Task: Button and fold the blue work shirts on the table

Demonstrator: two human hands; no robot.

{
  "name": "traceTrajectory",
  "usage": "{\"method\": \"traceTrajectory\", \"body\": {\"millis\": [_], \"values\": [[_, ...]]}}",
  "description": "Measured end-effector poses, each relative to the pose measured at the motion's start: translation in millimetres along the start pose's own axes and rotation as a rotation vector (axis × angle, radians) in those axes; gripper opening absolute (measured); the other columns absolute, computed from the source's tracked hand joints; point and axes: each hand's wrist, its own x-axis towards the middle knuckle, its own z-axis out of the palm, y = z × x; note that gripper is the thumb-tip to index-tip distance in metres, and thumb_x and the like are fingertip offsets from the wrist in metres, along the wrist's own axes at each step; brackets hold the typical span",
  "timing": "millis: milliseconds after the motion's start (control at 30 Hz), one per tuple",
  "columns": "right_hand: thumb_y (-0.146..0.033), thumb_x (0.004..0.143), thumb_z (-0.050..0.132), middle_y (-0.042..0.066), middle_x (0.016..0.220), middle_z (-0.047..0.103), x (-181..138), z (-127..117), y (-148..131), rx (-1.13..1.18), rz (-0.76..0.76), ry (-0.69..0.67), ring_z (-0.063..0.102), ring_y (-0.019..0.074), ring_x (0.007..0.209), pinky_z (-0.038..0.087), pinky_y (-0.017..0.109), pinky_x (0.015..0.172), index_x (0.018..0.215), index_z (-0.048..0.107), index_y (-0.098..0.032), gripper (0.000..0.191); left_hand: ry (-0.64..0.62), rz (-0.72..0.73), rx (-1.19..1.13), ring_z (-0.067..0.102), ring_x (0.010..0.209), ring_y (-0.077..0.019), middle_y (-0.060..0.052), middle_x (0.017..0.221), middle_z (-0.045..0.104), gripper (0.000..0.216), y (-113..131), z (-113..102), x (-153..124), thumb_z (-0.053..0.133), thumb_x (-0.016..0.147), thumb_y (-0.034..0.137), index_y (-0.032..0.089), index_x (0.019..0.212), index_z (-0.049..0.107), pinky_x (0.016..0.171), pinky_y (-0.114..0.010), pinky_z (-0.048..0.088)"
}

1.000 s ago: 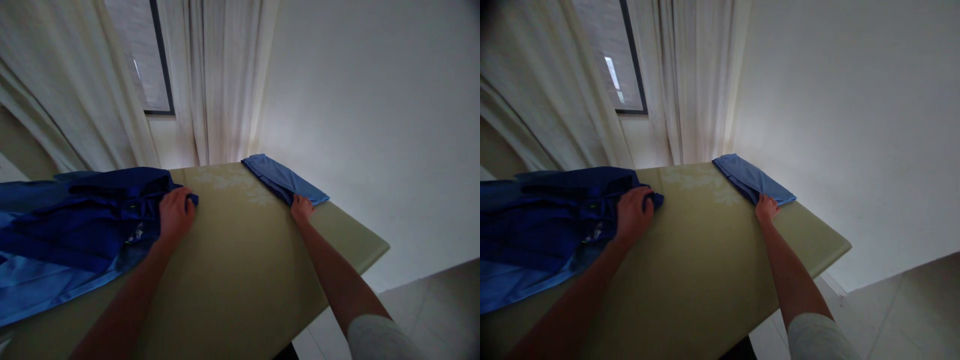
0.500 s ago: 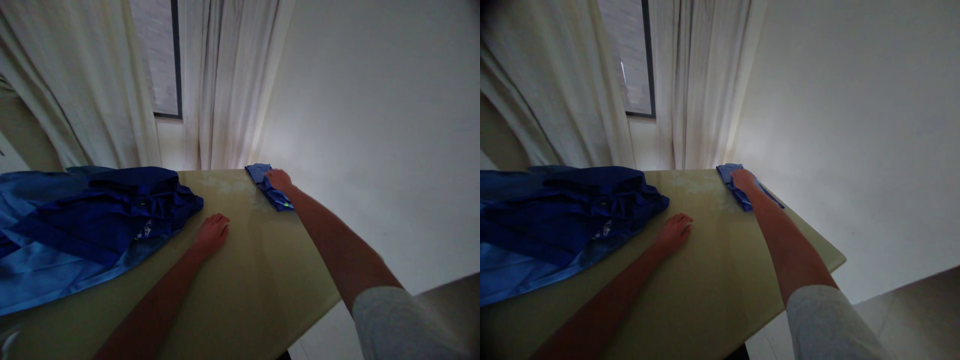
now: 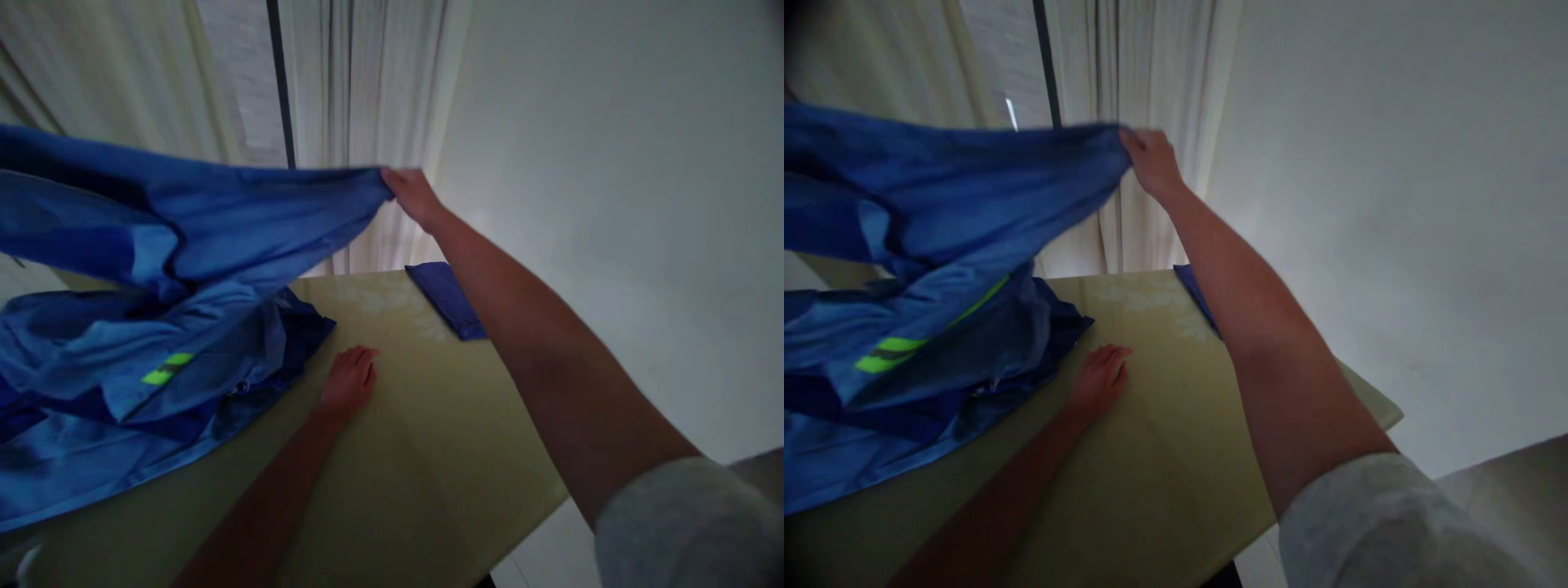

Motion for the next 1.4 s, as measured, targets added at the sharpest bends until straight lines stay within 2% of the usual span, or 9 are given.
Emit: {"method": "traceTrajectory", "body": {"millis": [67,100,200,267,367,500,767,900,1400], "values": [[-0.051,0.115,0.018,0.002,0.102,0.072,-79.0,17.8,32.0,-0.337,0.354,-0.182,0.064,0.0075,0.101,0.050,0.020,0.095,0.100,0.064,-0.011,0.064,-0.020,0.013,-0.009,0.063,0.113,-0.0262,-0.009,0.122,0.070,0.031,0.0,-0.7,0.5,0.048,0.102,0.018,0.020,0.128,0.064,0.100,-0.044,0.048],[-0.049,0.116,0.020,0.006,0.110,0.073,-120.3,23.6,48.3,-0.409,0.466,-0.217,0.065,0.0091,0.104,0.050,0.023,0.098,0.105,0.066,-0.009,0.062,-0.028,0.017,-0.017,0.063,0.113,-0.0259,-0.009,0.122,0.071,0.032,0.0,-1.1,0.7,0.048,0.101,0.017,0.020,0.128,0.065,0.100,-0.044,0.048],[-0.046,0.105,0.060,0.021,0.131,0.068,-233.5,27.5,100.1,-0.562,0.678,-0.223,0.061,0.0242,0.124,0.046,0.042,0.109,0.119,0.066,-0.006,0.043,-0.037,0.010,-0.040,0.064,0.112,-0.0245,-0.008,0.121,0.072,0.031,0.3,-2.2,2.0,0.049,0.101,0.016,0.021,0.127,0.066,0.102,-0.043,0.047],[-0.041,0.102,0.064,0.029,0.137,0.064,-288.7,24.7,136.4,-0.644,0.819,-0.213,0.060,0.0334,0.129,0.045,0.051,0.108,0.127,0.065,-0.005,0.044,-0.042,0.004,-0.040,0.064,0.111,-0.0241,-0.008,0.119,0.072,0.030,0.8,-2.6,3.1,0.050,0.101,0.017,0.021,0.126,0.067,0.101,-0.042,0.047],[-0.036,0.109,0.045,0.022,0.138,0.067,-332.0,22.1,184.3,-0.768,0.908,-0.170,0.063,0.0327,0.127,0.047,0.044,0.105,0.135,0.068,-0.012,0.042,-0.079,0.004,-0.026,0.065,0.108,-0.0245,-0.008,0.116,0.073,0.027,2.0,-3.1,4.5,0.050,0.102,0.018,0.021,0.122,0.069,0.099,-0.042,0.048],[-0.038,0.110,0.035,0.019,0.130,0.073,-339.6,23.5,216.5,-0.758,0.927,-0.100,0.069,0.0303,0.117,0.049,0.039,0.099,0.131,0.074,-0.018,0.048,-0.139,0.021,-0.032,0.066,0.107,-0.0246,-0.008,0.115,0.073,0.024,1.9,-3.1,4.5,0.050,0.103,0.019,0.021,0.117,0.070,0.098,-0.043,0.048],[-0.032,0.108,0.026,0.024,0.122,0.073,-341.8,19.3,220.6,-0.665,1.086,0.190,0.071,0.0322,0.110,0.052,0.038,0.092,0.124,0.077,-0.010,0.058,-0.152,0.015,-0.063,0.066,0.106,-0.0236,-0.009,0.114,0.074,0.024,-4.7,1.6,2.1,0.048,0.104,0.022,0.020,0.116,0.069,0.100,-0.042,0.048],[-0.033,0.110,0.024,0.023,0.122,0.074,-347.1,15.3,217.3,-0.665,1.074,0.203,0.071,0.0310,0.111,0.052,0.035,0.093,0.127,0.076,-0.010,0.059,-0.164,0.009,-0.072,0.067,0.106,-0.0237,-0.009,0.114,0.075,0.025,-2.8,0.3,3.6,0.047,0.103,0.022,0.020,0.113,0.070,0.099,-0.042,0.049],[-0.030,0.101,0.052,0.014,0.121,0.076,-355.9,20.4,205.1,-0.666,0.950,0.076,0.070,0.0282,0.111,0.052,0.034,0.094,0.120,0.079,-0.019,0.035,-0.203,0.004,-0.070,0.067,0.108,-0.0256,-0.009,0.114,0.075,0.023,3.3,-2.7,4.9,0.050,0.102,0.019,0.019,0.112,0.071,0.099,-0.043,0.047]]}}
